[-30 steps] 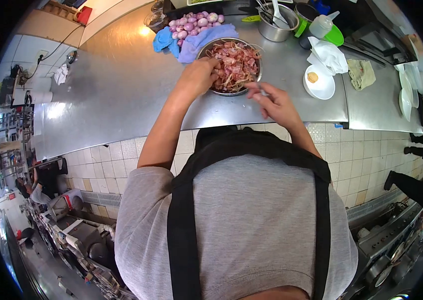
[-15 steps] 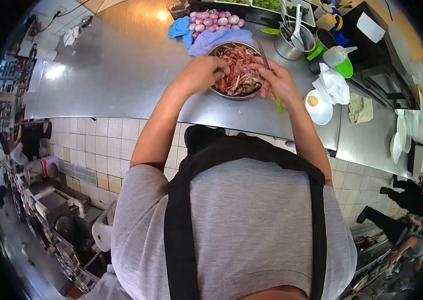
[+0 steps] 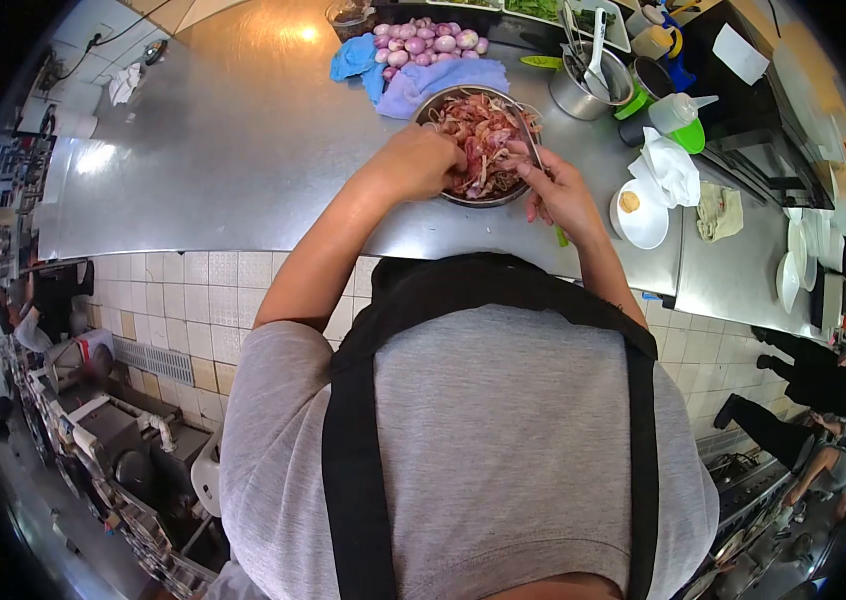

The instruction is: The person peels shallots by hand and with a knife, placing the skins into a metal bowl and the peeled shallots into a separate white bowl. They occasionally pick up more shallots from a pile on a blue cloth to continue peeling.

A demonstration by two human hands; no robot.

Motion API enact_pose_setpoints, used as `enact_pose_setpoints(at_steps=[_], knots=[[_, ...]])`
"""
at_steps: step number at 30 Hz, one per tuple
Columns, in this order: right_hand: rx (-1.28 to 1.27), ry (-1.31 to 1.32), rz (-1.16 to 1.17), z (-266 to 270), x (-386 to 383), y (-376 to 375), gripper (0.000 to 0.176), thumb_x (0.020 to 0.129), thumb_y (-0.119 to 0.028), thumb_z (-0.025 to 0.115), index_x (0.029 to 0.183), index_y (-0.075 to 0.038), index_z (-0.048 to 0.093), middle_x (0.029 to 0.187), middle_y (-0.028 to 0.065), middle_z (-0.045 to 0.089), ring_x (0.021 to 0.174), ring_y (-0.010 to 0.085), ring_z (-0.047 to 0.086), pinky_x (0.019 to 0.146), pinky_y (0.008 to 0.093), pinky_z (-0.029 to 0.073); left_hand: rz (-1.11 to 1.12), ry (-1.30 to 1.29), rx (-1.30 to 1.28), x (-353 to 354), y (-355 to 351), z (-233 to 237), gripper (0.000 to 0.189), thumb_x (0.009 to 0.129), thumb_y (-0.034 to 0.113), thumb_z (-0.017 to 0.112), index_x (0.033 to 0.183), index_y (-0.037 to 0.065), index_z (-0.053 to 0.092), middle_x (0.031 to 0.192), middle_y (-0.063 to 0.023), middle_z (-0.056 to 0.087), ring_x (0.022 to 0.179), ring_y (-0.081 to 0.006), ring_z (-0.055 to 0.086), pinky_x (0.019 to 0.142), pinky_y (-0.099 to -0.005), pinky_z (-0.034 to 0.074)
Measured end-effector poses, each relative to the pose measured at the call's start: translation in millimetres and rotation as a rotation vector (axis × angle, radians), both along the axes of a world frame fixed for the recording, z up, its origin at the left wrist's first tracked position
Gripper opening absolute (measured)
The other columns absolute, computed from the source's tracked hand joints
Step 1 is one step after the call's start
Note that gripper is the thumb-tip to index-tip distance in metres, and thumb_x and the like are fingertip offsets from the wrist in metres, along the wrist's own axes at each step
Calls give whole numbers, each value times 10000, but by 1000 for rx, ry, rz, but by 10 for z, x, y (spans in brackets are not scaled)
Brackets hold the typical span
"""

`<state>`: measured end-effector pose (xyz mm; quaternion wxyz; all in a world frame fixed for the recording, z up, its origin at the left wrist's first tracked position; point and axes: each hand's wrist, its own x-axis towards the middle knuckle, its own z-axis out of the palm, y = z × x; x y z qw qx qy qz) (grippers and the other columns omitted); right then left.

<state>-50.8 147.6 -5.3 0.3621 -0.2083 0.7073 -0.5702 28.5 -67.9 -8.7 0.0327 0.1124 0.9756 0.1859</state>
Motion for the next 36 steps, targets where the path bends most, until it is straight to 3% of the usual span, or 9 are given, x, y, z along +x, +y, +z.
enact_pose_setpoints(at_steps=[5, 11, 14, 17, 20, 22, 23, 28, 36], knots=[[-12, 21, -18, -50, 45, -65, 339, 897, -157, 514, 1232, -109, 523, 984, 48, 639, 439, 87, 506, 416, 215, 393, -95, -64, -151, -47, 31, 14, 186, 673, 196, 677, 822, 84, 669, 830, -92, 612, 861, -280, 581, 767, -399, 428], [77, 68, -146, -90, 72, 21, 369, 897, -165, 517, 1261, -106, 499, 971, 53, 641, 445, 84, 506, 442, 221, 403, -91, 166, 47, -37, -40, -71, 200, 689, 219, 679, 814, 76, 618, 824, -92, 608, 819, -293, 574, 736, -413, 420], [-2, 125, -298, -1, 151, 35, 410, 897, -177, 523, 1299, -118, 466, 935, 49, 632, 477, 72, 486, 470, 213, 402, 72, 178, 237, -18, -22, 77, 197, 716, 157, 694, 868, 63, 611, 862, -83, 630, 817, -235, 600, 739, -363, 451], [-71, 163, -322, 115, 228, 55, 454, 891, -178, 536, 1330, -129, 432, 887, 30, 606, 524, 61, 460, 491, 202, 396, 317, 70, 825, -6, 42, 16, 289, 708, 117, 709, 973, 59, 609, 874, -77, 648, 794, -188, 614, 726, -312, 475], [-115, 113, -204, 157, 315, -25, 475, 885, -165, 546, 1342, -154, 419, 853, 8, 576, 554, 51, 441, 497, 194, 387, 325, -125, 1315, -46, 69, 1, 285, 776, 23, 668, 1050, 7, 591, 949, -48, 638, 905, -102, 574, 816, -243, 457], [-102, 88, -147, 183, 417, -145, 474, 883, -151, 546, 1341, -173, 423, 839, -4, 561, 552, 40, 434, 491, 188, 379, 325, -163, 1469, -48, 78, -48, 295, 778, 19, 664, 1064, 12, 592, 952, -43, 638, 896, -106, 578, 810, -247, 460], [-90, 50, -140, 157, 438, -175, 475, 878, -134, 545, 1335, -180, 429, 883, 32, 591, 635, 71, 501, 576, 211, 433, 331, -183, 1548, -43, 80, -66, 301, 779, 18, 662, 1072, 14, 593, 954, -40, 638, 891, -109, 581, 808, -250, 462], [-45, 167, -134, 193, 472, -289, 471, 865, -103, 544, 1322, -127, 431, 1058, 108, 595, 876, 155, 556, 801, 279, 448, 340, -228, 1592, -5, 14, -76, 286, 781, 12, 655, 1062, 25, 600, 953, -44, 641, 877, -112, 587, 799, -247, 464], [-103, 190, -119, 140, 431, -303, 452, 870, -89, 533, 1310, -73, 429, 1128, 120, 572, 950, 171, 556, 859, 281, 432, 375, -211, 1545, -28, -5, -88, 247, 780, 20, 664, 1019, 20, 601, 913, -47, 643, 806, -103, 600, 730, -232, 486]])
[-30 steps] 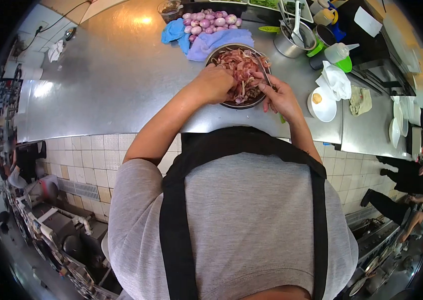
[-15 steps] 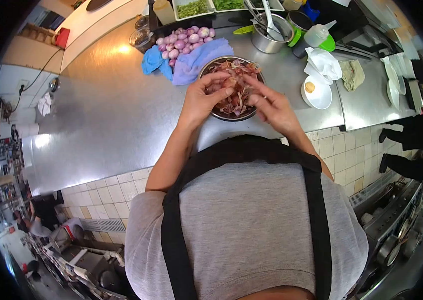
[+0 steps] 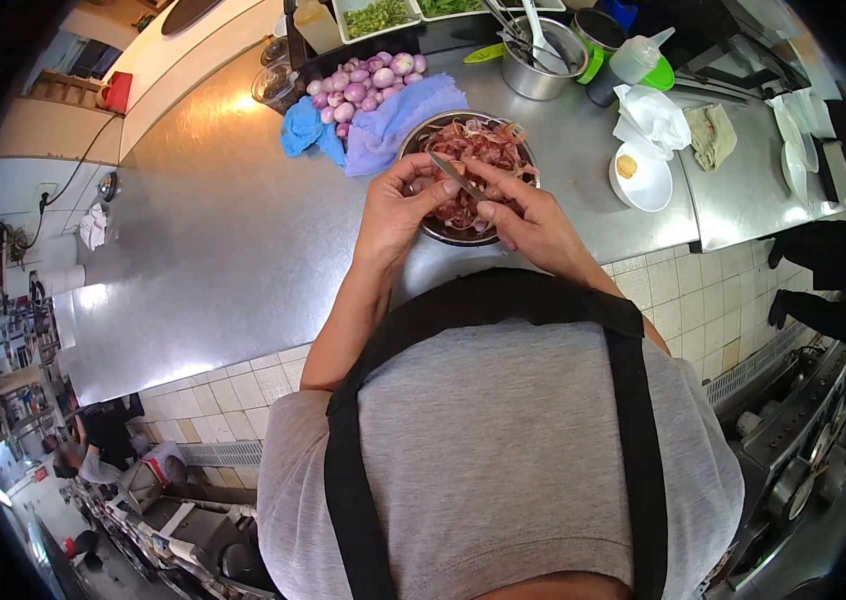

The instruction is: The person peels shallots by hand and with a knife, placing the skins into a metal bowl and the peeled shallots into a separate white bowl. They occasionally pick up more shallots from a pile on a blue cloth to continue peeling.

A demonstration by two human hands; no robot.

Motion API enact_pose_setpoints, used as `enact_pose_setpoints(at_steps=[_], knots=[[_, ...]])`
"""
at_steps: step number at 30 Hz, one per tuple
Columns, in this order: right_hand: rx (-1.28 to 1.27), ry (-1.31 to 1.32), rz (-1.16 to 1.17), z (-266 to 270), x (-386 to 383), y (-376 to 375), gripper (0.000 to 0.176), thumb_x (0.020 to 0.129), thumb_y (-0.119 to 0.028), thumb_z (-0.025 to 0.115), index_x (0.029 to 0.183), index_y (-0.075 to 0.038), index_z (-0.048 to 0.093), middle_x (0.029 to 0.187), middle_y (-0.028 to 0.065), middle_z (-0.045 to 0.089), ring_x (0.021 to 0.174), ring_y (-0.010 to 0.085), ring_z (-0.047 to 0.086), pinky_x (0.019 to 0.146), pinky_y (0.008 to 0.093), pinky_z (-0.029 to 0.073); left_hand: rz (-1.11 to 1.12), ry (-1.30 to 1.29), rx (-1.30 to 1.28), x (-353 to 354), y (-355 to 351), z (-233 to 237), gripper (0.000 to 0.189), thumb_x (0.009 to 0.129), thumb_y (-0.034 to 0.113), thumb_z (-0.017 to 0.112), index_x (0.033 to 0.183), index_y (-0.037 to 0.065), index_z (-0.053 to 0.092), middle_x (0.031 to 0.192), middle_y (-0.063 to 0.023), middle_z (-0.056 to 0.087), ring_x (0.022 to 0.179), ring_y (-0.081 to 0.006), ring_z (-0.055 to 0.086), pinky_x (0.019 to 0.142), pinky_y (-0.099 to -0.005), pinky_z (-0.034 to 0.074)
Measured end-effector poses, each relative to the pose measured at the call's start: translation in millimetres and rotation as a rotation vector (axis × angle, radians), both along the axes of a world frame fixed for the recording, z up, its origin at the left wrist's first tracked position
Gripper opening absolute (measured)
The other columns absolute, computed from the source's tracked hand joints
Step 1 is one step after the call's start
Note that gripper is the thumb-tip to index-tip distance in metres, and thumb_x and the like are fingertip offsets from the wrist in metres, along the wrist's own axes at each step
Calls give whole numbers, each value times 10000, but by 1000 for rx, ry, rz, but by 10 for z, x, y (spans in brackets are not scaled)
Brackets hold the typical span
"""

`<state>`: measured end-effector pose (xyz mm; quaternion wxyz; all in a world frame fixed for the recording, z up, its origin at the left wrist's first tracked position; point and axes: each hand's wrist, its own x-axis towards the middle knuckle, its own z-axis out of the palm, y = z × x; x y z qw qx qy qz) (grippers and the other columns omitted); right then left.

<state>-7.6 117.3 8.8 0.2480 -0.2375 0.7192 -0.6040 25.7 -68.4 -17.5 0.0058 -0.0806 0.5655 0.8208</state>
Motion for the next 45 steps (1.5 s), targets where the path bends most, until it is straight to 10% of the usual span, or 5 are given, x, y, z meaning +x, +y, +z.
enact_pose_setpoints(at_steps=[26, 32, 35, 38, 45], knots=[[-438, -597, 72, -34, -98, 131, 217, 919, -155, 503, 1116, -73, 469, 787, 64, 558, 463, 79, 427, 398, 208, 327, -97, -128, 566, -56, 115, -82, 219, 849, 55, 565, 1052, -27, 576, 858, -88, 649, 761, -155, 636, 672, -239, 537], [-441, -504, 4, 39, -118, 214, 239, 912, -144, 512, 1134, -62, 479, 780, 62, 557, 461, 74, 419, 398, 206, 324, 63, 33, -234, -118, 170, -18, 200, 842, 96, 595, 1020, 12, 632, 810, -74, 650, 713, -166, 625, 645, -251, 511], [-399, -433, -51, 59, -142, 259, 264, 911, -150, 514, 1155, -59, 470, 800, 63, 536, 456, 65, 406, 409, 193, 323, 189, 523, -1326, -81, 54, -38, 242, 818, 91, 617, 1048, 16, 628, 870, -94, 647, 733, -189, 622, 671, -279, 501], [-302, -293, -91, 38, -147, 222, 265, 905, -115, 520, 1159, -56, 476, 807, 48, 537, 480, 54, 405, 425, 187, 324, 215, 495, -1263, -7, 120, 49, 268, 807, 124, 629, 1048, 8, 625, 963, -117, 632, 789, -207, 616, 711, -294, 493], [-196, 36, -15, -147, -4, 58, 247, 887, -78, 533, 1130, -39, 506, 888, 58, 588, 568, 42, 463, 491, 183, 372, -25, -128, 261, 101, 209, 100, 273, 887, 117, 546, 1125, -14, 566, 1012, -107, 624, 830, -157, 620, 731, -249, 516]])
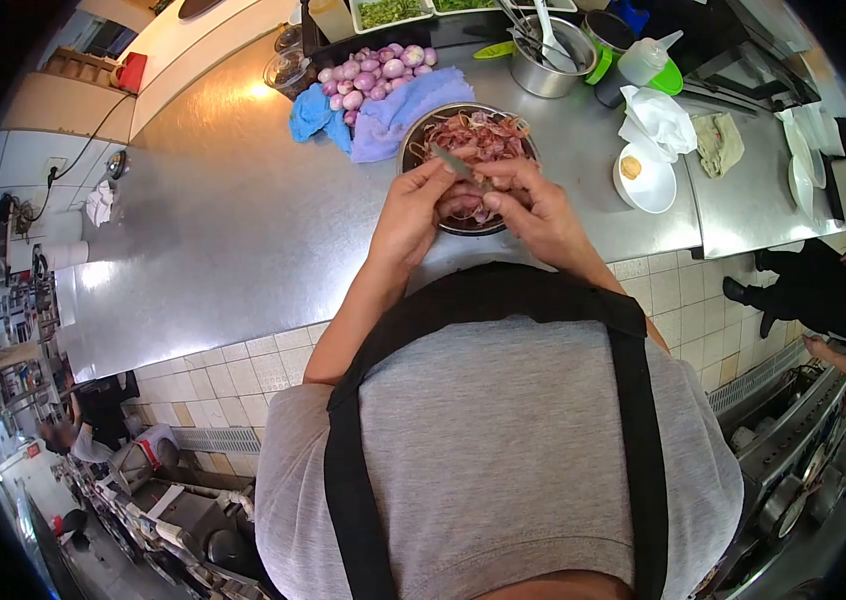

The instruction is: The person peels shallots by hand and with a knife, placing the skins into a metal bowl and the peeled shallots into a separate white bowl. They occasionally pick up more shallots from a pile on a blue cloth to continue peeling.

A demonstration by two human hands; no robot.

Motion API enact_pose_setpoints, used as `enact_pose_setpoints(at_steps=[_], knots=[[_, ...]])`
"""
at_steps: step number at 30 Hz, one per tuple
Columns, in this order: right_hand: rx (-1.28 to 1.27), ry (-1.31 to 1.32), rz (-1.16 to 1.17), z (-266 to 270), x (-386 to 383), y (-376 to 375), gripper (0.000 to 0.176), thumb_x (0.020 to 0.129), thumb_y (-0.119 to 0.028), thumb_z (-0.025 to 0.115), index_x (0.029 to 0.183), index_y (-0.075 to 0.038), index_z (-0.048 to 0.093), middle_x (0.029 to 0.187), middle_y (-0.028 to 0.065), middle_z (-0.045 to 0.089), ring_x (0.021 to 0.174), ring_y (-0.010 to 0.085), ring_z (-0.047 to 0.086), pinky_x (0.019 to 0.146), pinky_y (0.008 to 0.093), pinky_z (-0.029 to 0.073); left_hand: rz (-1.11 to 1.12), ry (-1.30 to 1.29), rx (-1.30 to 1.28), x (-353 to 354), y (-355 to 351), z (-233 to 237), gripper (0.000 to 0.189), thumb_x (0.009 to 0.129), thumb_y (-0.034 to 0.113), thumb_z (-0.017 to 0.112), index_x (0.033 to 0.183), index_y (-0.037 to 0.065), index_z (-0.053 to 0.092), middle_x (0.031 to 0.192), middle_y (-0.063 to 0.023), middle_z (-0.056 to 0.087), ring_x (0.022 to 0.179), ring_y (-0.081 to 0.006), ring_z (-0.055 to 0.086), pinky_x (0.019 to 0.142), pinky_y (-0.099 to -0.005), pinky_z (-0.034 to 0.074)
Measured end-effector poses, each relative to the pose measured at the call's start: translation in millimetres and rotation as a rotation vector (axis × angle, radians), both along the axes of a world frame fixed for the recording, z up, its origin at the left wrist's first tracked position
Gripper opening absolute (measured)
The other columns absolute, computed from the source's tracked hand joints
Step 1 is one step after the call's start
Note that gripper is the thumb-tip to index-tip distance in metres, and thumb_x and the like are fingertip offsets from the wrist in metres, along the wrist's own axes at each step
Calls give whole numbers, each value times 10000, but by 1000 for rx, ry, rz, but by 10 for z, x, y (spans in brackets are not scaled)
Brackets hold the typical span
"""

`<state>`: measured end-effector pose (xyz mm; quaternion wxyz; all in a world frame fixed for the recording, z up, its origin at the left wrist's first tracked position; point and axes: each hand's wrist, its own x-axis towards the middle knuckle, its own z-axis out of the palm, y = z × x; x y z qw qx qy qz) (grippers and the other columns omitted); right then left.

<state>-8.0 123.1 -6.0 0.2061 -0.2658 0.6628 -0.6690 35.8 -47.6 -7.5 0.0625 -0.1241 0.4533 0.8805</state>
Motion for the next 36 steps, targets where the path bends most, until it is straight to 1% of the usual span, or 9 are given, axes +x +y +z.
enact_pose_setpoints(at_steps=[5, 8, 11, 18, 23, 26, 28, 33, 36], knots=[[-143, -502, 189, 67, -51, 45, 238, 897, -112, 531, 1129, -64, 507, 816, 55, 563, 496, 65, 444, 427, 200, 347, 19, -13, 135, 22, -57, -39, 278, 887, 97, 540, 1132, -32, 543, 987, -119, 627, 827, -157, 626, 747, -244, 530], [-272, -640, 128, 66, -133, 66, 250, 900, -128, 531, 1138, -60, 495, 790, 58, 547, 458, 74, 420, 393, 206, 321, 35, 8, 166, 17, -39, -94, 306, 893, 122, 527, 1145, -50, 526, 1000, -143, 615, 846, -184, 629, 780, -258, 540], [-247, -551, 6, 0, -255, 81, 241, 902, -128, 526, 1129, -54, 488, 783, 62, 550, 457, 72, 419, 390, 206, 315, 2, -1, 289, 19, -77, -131, 273, 883, 83, 539, 1132, -28, 534, 1000, -134, 625, 850, -173, 628, 769, -256, 534], [67, -258, 37, 59, -134, 41, 416, 904, -121, 495, 1318, -136, 452, 780, 22, 542, 470, 52, 398, 427, 188, 341, 107, -50, 333, 26, -17, -21, 279, 888, 99, 541, 1143, -11, 529, 978, -104, 622, 891, -170, 621, 799, -255, 533], [250, 19, 66, 143, -4, 5, 411, 891, -120, 505, 1300, -105, 462, 1019, 101, 609, 805, 148, 587, 716, 254, 460, 115, -18, 379, 9, -42, -161, 222, 894, 89, 530, 1097, 2, 544, 963, -81, 616, 894, -149, 613, 792, -250, 540], [236, 125, 54, 181, 39, -32, 427, 880, -109, 512, 1302, -99, 451, 1163, 145, 571, 1032, 215, 563, 886, 294, 421, 127, 45, 374, 23, -21, -178, 272, 886, 86, 531, 1134, -22, 508, 1050, -89, 584, 904, -150, 610, 771, -240, 555], [226, 203, 35, 166, 37, -39, 432, 873, -101, 518, 1300, -97, 451, 1189, 159, 558, 1079, 246, 551, 922, 306, 408, 136, 27, 382, 30, -4, -155, 221, 895, 83, 519, 1100, 0, 525, 1023, -81, 593, 889, -145, 612, 764, -245, 550], [221, 481, -30, 51, 29, -56, 431, 862, -88, 531, 1288, -98, 465, 1057, 152, 602, 958, 294, 588, 833, 321, 457, 142, 20, 381, 38, -3, -148, 196, 896, 69, 514, 1079, 3, 538, 998, -80, 604, 871, -146, 618, 759, -250, 547], [299, 511, -36, 75, 35, -45, 430, 870, -98, 532, 1294, -105, 460, 933, 117, 609, 824, 237, 606, 745, 313, 479, 145, 12, 363, 36, -6, -133, 200, 891, 59, 516, 1080, -4, 542, 982, -84, 611, 857, -152, 624, 765, -254, 547]])
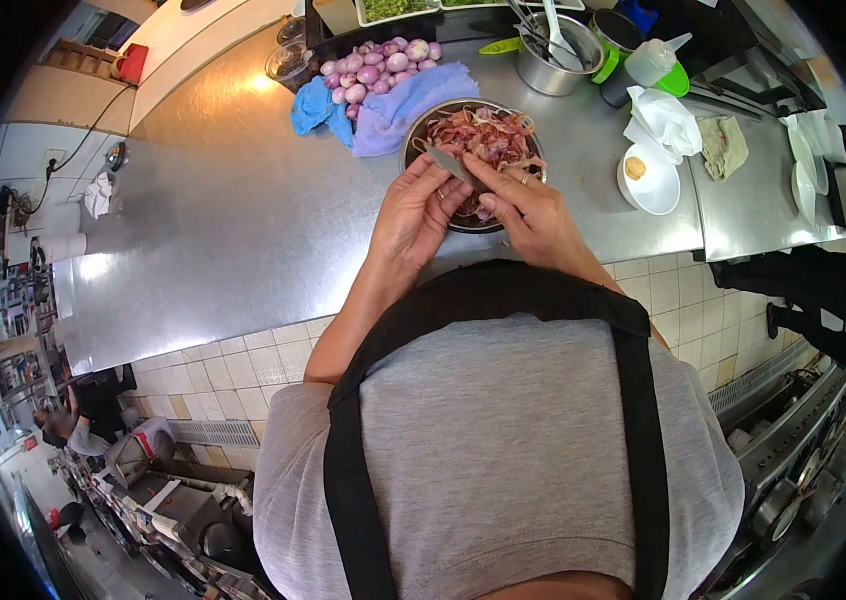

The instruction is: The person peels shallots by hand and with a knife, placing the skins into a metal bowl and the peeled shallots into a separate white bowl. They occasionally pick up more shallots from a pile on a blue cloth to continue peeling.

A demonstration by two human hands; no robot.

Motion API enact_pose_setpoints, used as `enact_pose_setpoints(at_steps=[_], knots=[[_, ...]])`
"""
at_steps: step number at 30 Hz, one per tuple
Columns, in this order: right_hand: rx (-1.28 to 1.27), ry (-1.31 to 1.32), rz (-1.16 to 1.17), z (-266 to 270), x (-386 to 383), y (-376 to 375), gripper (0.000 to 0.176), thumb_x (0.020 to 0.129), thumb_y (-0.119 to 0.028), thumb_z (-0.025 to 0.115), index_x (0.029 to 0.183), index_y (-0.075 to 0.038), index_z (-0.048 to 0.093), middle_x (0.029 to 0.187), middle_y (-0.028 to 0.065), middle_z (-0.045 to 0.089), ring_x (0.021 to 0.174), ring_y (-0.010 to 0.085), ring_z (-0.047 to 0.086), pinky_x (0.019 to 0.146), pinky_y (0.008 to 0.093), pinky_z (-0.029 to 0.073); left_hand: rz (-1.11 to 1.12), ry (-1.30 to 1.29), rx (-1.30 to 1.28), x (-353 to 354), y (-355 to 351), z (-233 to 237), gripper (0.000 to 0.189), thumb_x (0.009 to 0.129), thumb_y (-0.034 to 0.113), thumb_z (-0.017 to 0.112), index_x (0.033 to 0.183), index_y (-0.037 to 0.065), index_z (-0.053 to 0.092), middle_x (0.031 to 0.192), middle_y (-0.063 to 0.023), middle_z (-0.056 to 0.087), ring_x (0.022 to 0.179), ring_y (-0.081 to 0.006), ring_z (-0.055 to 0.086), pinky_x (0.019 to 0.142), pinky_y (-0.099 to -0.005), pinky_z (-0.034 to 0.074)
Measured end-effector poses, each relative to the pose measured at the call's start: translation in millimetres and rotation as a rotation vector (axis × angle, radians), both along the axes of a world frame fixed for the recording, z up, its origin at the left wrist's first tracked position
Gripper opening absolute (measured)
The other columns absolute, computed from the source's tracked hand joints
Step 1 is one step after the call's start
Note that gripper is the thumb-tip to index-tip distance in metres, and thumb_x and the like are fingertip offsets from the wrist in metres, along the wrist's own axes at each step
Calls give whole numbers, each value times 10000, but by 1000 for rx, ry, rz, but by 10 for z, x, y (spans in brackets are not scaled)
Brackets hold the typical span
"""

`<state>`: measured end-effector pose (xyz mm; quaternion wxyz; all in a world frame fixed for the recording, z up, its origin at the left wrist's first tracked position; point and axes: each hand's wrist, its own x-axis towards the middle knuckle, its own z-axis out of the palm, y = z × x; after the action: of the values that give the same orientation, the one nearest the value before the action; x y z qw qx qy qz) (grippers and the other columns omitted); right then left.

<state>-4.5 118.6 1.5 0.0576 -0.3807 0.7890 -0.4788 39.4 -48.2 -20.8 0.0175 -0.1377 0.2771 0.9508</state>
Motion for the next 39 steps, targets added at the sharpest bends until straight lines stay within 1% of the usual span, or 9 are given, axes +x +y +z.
enact_pose_setpoints(at_steps=[3, 6, 18, 21, 27, 30, 33, 36, 39], knots=[[-148, -183, 49, -46, -48, 21, 406, 889, -111, 524, 1292, -108, 473, 831, 65, 580, 625, 138, 546, 579, 265, 465, -12, -6, -19, -10, -5, 18, 214, 886, 54, 521, 1090, -8, 543, 967, -92, 617, 854, -162, 629, 768, -261, 548], [-320, -887, 76, -20, -106, 102, 384, 903, -114, 517, 1286, -111, 488, 779, 19, 538, 526, 62, 438, 465, 206, 378, -35, 13, -38, -26, 0, 58, 230, 884, 59, 527, 1104, -10, 540, 961, -101, 619, 861, -180, 633, 767, -266, 548], [-291, -871, -1, 20, -122, 117, 395, 919, -136, 492, 1313, -149, 461, 764, 1, 504, 494, 45, 393, 435, 173, 319, -30, 5, -93, -24, -9, 52, 277, 896, 102, 531, 1148, -13, 535, 1013, -102, 615, 854, -164, 630, 759, -245, 542], [-170, -812, 93, 89, -81, 118, 412, 907, -137, 505, 1316, -149, 456, 841, 38, 573, 582, 88, 492, 524, 207, 409, -9, -25, -139, -9, 41, 175, 296, 895, 109, 536, 1166, -11, 535, 1043, -90, 610, 866, -135, 617, 769, -231, 534], [-84, -174, 29, -11, -60, 38, 444, 870, -113, 536, 1306, -106, 450, 1043, 89, 630, 918, 165, 565, 821, 314, 444, -8, -5, -253, 16, 42, 212, 296, 889, 85, 536, 1166, -19, 536, 1054, -92, 610, 864, -126, 611, 772, -228, 527], [-93, 18, 30, -101, -112, 33, 404, 887, -125, 525, 1289, -120, 482, 931, 72, 627, 749, 134, 564, 675, 270, 467, -24, 0, -257, 10, -3, 113, 302, 878, 65, 535, 1165, -31, 531, 1050, -102, 610, 868, -140, 612, 766, -236, 527], [-124, -807, 39, 26, -142, 114, 365, 903, -132, 511, 1268, -142, 514, 815, 39, 578, 561, 89, 482, 497, 217, 403, -35, 12, -237, 15, -21, 61, 325, 871, 69, 523, 1173, -50, 509, 1056, -123, 602, 871, -166, 613, 757, -259, 526], [-323, -906, -11, -115, -213, 116, 360, 916, -140, 498, 1275, -166, 508, 750, 7, 514, 468, 47, 372, 409, 180, 295, -52, 54, -185, -14, -30, 46, 337, 872, 87, 509, 1180, -50, 494, 1044, -135, 603, 852, -184, 615, 760, -269, 517], [-319, -938, -91, -70, -237, 130, 377, 917, -128, 490, 1294, -140, 483, 753, 11, 516, 468, 57, 384, 409, 190, 307, -56, 47, -149, -10, -63, 28, 336, 877, 97, 503, 1181, -45, 489, 1046, -131, 604, 845, -185, 613, 765, -269, 511]])
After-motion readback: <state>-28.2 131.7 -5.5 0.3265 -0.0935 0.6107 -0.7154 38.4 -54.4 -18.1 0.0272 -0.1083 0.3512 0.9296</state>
